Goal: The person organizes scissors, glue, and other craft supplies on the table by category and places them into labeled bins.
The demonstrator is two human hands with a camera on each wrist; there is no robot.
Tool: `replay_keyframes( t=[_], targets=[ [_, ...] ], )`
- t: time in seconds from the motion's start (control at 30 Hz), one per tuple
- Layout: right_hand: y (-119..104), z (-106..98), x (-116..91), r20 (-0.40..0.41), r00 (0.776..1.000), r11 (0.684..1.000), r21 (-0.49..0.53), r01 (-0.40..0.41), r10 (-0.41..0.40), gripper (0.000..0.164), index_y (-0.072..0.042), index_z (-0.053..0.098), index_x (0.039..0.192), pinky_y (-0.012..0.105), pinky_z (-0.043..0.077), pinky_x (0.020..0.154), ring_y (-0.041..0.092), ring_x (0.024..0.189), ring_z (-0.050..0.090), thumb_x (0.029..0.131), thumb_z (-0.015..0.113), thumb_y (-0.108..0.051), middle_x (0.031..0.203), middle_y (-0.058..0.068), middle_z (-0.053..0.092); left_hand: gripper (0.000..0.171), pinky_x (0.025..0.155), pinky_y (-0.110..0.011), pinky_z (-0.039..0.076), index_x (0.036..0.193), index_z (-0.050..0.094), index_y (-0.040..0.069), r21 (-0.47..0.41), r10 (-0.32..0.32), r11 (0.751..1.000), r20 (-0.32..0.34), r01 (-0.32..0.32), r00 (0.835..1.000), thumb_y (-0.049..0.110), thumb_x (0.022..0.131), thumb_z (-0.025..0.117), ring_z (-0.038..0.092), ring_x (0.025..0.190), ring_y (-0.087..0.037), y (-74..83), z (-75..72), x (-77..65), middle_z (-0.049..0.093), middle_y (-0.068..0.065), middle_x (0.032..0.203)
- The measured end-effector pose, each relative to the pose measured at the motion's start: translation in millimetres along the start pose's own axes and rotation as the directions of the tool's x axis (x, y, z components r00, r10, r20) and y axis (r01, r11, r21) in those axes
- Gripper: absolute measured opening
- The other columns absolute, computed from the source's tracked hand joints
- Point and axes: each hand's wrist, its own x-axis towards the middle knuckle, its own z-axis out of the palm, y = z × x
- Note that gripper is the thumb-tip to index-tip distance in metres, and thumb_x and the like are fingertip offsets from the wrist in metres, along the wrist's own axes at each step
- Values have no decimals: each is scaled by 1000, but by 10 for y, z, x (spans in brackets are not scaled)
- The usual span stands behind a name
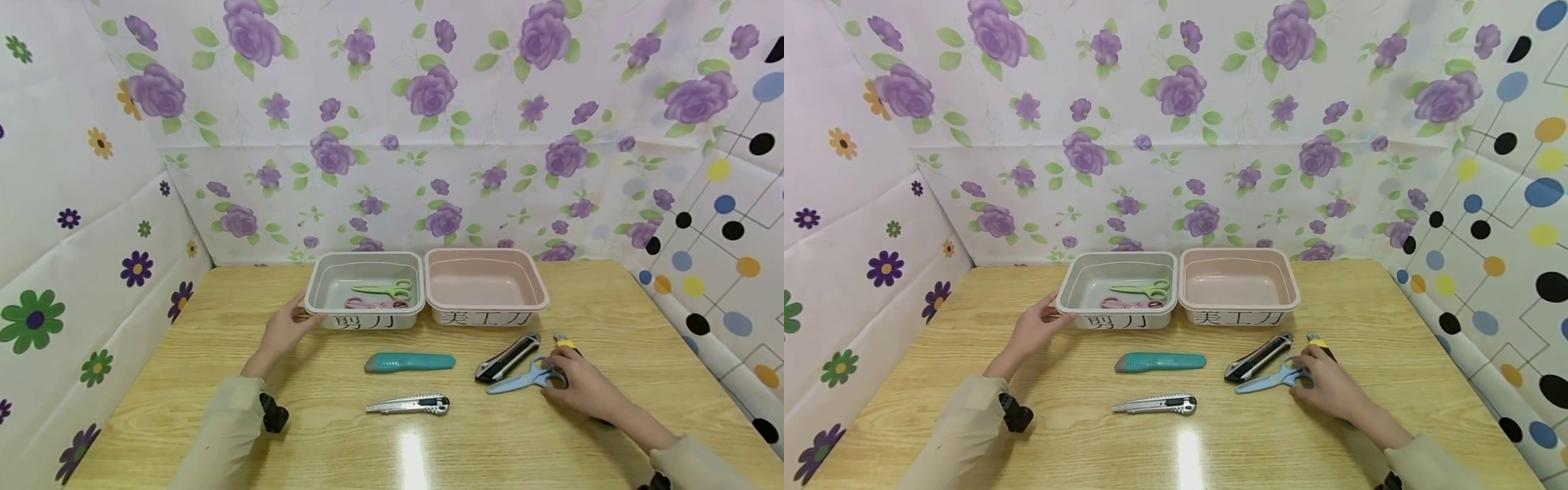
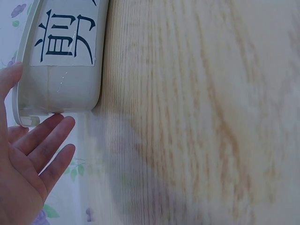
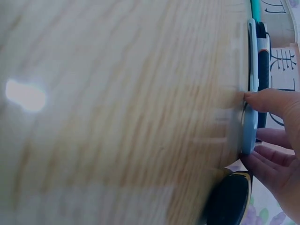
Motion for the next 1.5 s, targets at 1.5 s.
replay_keyframes(
  t=[1.5],
  targets=[
    [-179, -66, 108, -16, 991, 991, -11, 135, -135, 22, -14, 63, 83, 27, 49, 65, 6, 78, 56, 66, 76, -17, 88, -8, 56, 74, 73, -38, 52, 142, 32, 13, -26, 2, 1000, -6, -2, 1000, 42, 82, 64, 61, 97, -30, -5, 12, -9, 59, -20, 114]
  ],
)
